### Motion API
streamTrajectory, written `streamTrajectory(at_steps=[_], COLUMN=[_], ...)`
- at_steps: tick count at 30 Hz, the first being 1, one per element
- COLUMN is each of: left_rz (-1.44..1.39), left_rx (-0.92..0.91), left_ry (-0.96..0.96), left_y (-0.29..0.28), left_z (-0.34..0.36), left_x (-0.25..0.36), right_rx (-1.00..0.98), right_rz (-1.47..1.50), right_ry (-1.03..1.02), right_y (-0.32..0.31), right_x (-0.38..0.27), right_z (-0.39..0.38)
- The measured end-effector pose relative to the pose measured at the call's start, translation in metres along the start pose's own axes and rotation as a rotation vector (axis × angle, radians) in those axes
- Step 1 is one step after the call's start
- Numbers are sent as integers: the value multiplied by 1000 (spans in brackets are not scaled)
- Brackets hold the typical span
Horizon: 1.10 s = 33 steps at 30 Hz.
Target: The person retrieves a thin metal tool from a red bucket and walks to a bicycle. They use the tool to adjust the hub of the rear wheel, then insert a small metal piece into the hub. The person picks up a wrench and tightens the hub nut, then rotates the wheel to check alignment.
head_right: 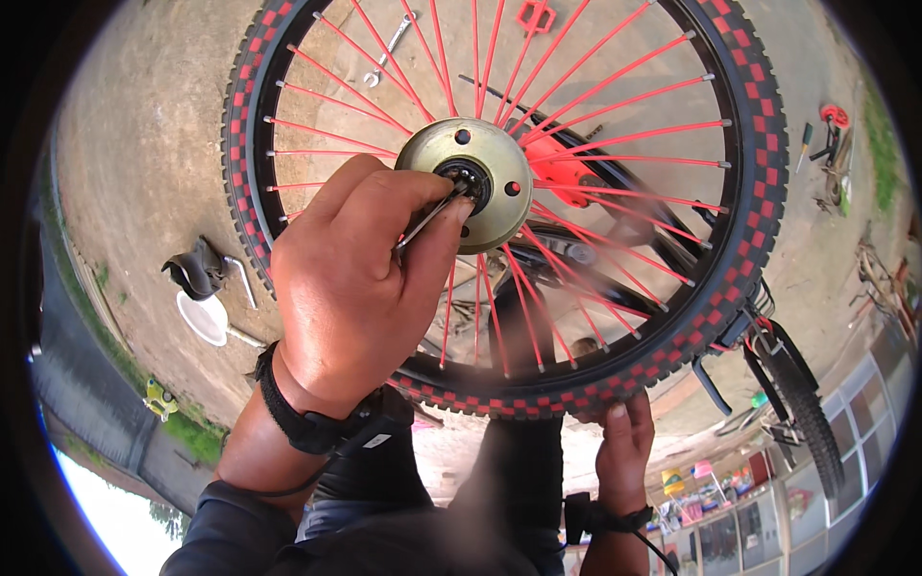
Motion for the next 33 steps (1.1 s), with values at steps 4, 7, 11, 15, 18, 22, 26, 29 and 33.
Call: streamTrajectory(at_steps=[4, 7, 11, 15, 18, 22, 26, 29, 33], left_rz=[-19, -45, -36, -29, -14, -2, 12, 23, -6], left_rx=[-14, 4, 0, -2, 4, -5, -27, -14, -5], left_ry=[3, 25, 48, 78, 91, 107, 106, 113, 84], left_y=[-1, -1, -1, 0, -2, -4, -4, -3, -3], left_z=[-1, -2, -4, -4, -4, -1, -1, 0, 1], left_x=[-1, -2, -3, -2, -1, 0, 1, 1, 0], right_rx=[18, -3, 1, -2, -11, -7, -10, 8, 48], right_rz=[-1, 5, 4, 3, 6, 4, 7, 9, -26], right_ry=[14, 6, -3, -12, -11, -20, -15, -3, 12], right_y=[0, 0, 0, 1, -1, -1, -2, 0, -5], right_x=[1, 1, 0, 0, 3, 3, 3, 2, -7], right_z=[1, 0, 1, 1, 3, 3, 2, 1, -2])
Point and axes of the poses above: each hand's wrist, its own z-axis towards the middle knuckle, its own y-axis out of the palm, x = y × z, the point moved 6 cm from there along z, towards the middle knuckle, and after that the axes turned 7 degrees about y, right-handed, at the moved point
